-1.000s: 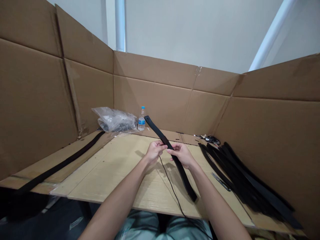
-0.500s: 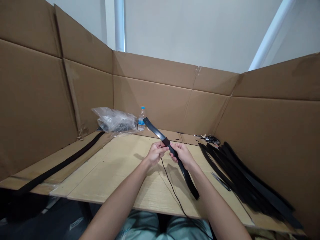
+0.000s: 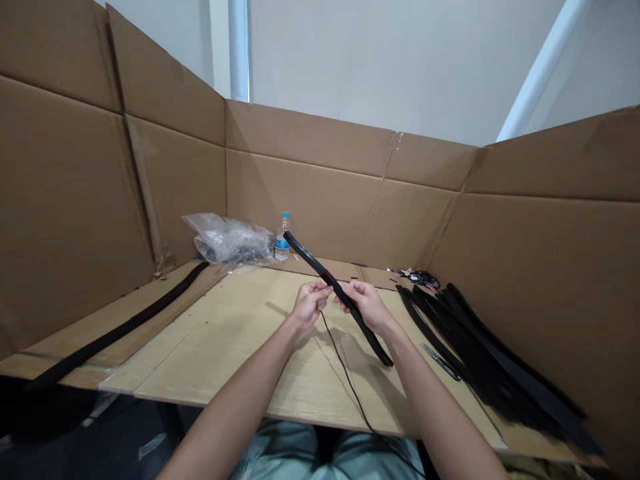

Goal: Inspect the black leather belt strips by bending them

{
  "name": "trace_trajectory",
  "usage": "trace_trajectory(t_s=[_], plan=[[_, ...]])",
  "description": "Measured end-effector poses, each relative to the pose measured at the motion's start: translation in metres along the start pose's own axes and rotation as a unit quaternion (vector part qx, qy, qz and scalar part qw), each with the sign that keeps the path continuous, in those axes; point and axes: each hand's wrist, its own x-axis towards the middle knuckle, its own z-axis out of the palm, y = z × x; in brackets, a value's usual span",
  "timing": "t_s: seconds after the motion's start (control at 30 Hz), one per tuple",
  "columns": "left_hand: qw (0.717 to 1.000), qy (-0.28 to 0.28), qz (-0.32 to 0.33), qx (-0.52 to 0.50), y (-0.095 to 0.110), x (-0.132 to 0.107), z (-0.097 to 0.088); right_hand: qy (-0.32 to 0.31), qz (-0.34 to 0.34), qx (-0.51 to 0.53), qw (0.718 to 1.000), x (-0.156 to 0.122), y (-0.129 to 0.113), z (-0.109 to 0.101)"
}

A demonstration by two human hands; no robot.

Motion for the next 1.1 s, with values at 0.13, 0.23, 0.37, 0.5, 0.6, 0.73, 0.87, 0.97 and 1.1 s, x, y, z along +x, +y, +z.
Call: trace_trajectory(t_s=[0.13, 0.23, 0.37, 0.5, 0.6, 0.73, 0.87, 0.97, 1.1], plan=[[0.999, -0.022, 0.015, 0.024, 0.001, 0.001, 0.001, -0.018, -0.003, -0.016, 1.0, -0.001, 0.0, -0.003], [0.998, -0.042, 0.023, 0.03, 0.002, 0.002, 0.0, -0.034, 0.012, -0.035, 0.999, -0.002, -0.001, -0.001], [0.998, -0.05, 0.009, 0.044, 0.003, 0.001, -0.003, -0.053, 0.04, -0.057, 0.996, -0.004, -0.006, 0.0], [0.994, -0.092, -0.005, 0.063, 0.0, 0.001, -0.006, -0.076, 0.075, -0.033, 0.994, -0.009, -0.01, -0.002], [0.991, -0.12, -0.01, 0.065, -0.002, 0.001, -0.008, -0.096, 0.048, -0.023, 0.994, -0.012, -0.009, -0.003], [0.992, -0.117, -0.008, 0.048, -0.002, 0.0, -0.008, -0.081, 0.02, -0.022, 0.996, -0.011, -0.003, 0.0], [0.996, -0.087, -0.014, 0.028, -0.002, -0.001, -0.007, -0.031, 0.028, -0.036, 0.998, -0.007, 0.002, 0.005], [0.998, -0.052, -0.017, 0.024, -0.002, 0.0, -0.006, 0.015, 0.016, -0.057, 0.998, -0.003, 0.004, 0.008], [1.0, -0.006, -0.002, 0.025, -0.002, 0.002, -0.006, 0.015, -0.019, -0.047, 0.999, -0.001, 0.005, 0.006]])
